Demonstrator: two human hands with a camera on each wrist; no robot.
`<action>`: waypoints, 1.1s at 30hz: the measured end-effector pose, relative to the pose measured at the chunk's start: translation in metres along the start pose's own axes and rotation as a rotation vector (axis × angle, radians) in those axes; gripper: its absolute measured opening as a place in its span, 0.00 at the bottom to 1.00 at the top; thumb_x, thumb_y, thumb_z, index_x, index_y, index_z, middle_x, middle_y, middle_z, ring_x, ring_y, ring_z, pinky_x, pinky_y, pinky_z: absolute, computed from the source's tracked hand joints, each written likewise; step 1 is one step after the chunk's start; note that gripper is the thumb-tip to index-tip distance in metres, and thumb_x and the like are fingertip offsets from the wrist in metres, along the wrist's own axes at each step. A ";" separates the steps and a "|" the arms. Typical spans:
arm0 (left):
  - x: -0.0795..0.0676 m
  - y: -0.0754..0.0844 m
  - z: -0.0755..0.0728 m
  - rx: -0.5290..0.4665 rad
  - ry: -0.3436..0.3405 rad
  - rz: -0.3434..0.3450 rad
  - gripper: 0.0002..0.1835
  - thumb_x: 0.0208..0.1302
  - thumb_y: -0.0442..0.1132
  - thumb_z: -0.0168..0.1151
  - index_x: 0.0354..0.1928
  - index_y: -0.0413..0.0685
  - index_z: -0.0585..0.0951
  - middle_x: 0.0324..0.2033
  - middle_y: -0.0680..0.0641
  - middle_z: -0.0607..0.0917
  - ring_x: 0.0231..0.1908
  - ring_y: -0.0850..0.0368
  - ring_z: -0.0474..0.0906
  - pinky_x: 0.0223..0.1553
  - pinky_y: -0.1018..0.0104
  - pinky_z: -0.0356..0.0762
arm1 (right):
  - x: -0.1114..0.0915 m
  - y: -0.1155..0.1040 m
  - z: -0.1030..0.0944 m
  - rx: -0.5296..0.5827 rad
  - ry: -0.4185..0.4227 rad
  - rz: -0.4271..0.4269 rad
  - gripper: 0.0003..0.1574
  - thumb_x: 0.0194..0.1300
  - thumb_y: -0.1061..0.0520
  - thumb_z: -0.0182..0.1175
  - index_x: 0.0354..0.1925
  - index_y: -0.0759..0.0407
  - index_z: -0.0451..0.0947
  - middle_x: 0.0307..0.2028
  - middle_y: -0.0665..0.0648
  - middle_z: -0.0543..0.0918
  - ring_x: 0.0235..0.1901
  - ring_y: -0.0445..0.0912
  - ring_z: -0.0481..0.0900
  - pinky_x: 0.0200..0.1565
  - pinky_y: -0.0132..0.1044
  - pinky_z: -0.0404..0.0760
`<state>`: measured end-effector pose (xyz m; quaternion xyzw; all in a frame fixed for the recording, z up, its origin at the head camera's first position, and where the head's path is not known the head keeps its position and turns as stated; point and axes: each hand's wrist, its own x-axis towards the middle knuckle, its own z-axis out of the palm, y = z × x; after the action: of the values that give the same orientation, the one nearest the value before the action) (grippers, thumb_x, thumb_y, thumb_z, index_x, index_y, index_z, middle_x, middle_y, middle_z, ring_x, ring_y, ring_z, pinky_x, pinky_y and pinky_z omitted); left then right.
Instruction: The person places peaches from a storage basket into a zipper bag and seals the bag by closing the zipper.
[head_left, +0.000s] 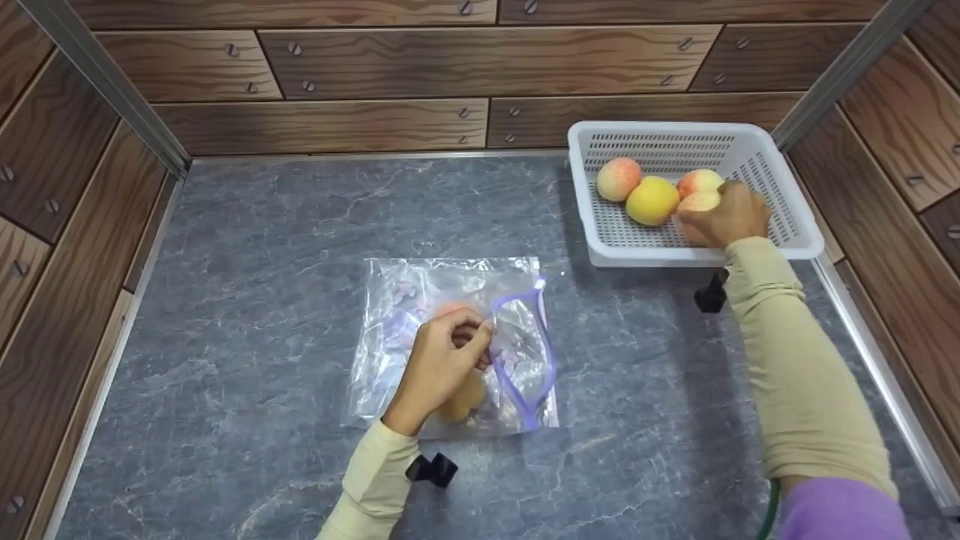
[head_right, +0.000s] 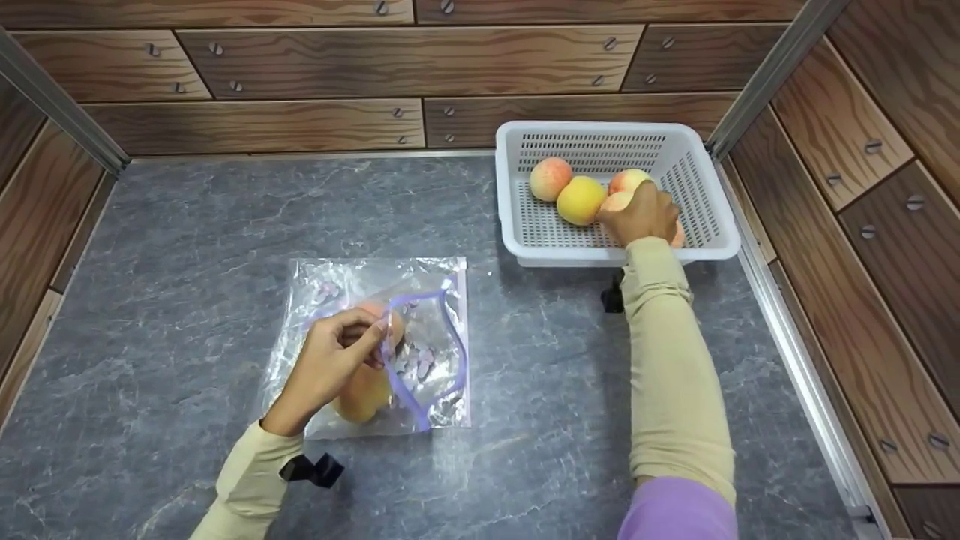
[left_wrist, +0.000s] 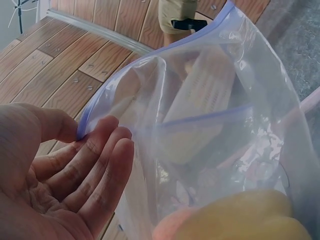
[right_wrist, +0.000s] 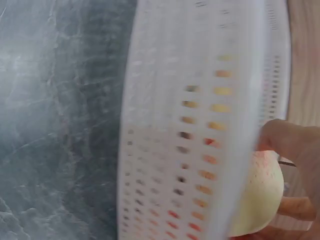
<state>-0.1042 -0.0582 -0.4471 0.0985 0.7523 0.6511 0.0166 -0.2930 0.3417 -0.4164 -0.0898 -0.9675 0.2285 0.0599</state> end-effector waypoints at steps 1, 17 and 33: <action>0.000 0.000 0.000 -0.001 0.002 -0.004 0.08 0.72 0.34 0.60 0.35 0.37 0.83 0.24 0.48 0.84 0.22 0.55 0.83 0.27 0.62 0.87 | -0.001 -0.002 -0.003 0.012 0.020 -0.004 0.42 0.53 0.49 0.74 0.53 0.80 0.73 0.49 0.81 0.79 0.52 0.76 0.74 0.55 0.68 0.70; -0.004 0.001 0.006 -0.026 0.015 -0.043 0.07 0.69 0.30 0.61 0.41 0.30 0.83 0.27 0.46 0.86 0.24 0.50 0.84 0.28 0.61 0.88 | -0.069 -0.049 -0.008 0.864 0.229 -0.040 0.32 0.54 0.62 0.76 0.57 0.64 0.79 0.46 0.54 0.83 0.40 0.43 0.79 0.45 0.29 0.80; -0.009 -0.003 0.007 -0.048 0.009 -0.024 0.11 0.75 0.35 0.58 0.43 0.30 0.80 0.29 0.34 0.85 0.25 0.41 0.84 0.28 0.56 0.88 | -0.168 -0.085 0.054 1.716 -0.719 0.040 0.25 0.68 0.64 0.60 0.63 0.64 0.75 0.63 0.63 0.77 0.58 0.53 0.79 0.61 0.42 0.80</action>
<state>-0.0951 -0.0533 -0.4517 0.0860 0.7377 0.6692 0.0234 -0.1498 0.2093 -0.4387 0.0449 -0.4262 0.8808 -0.2014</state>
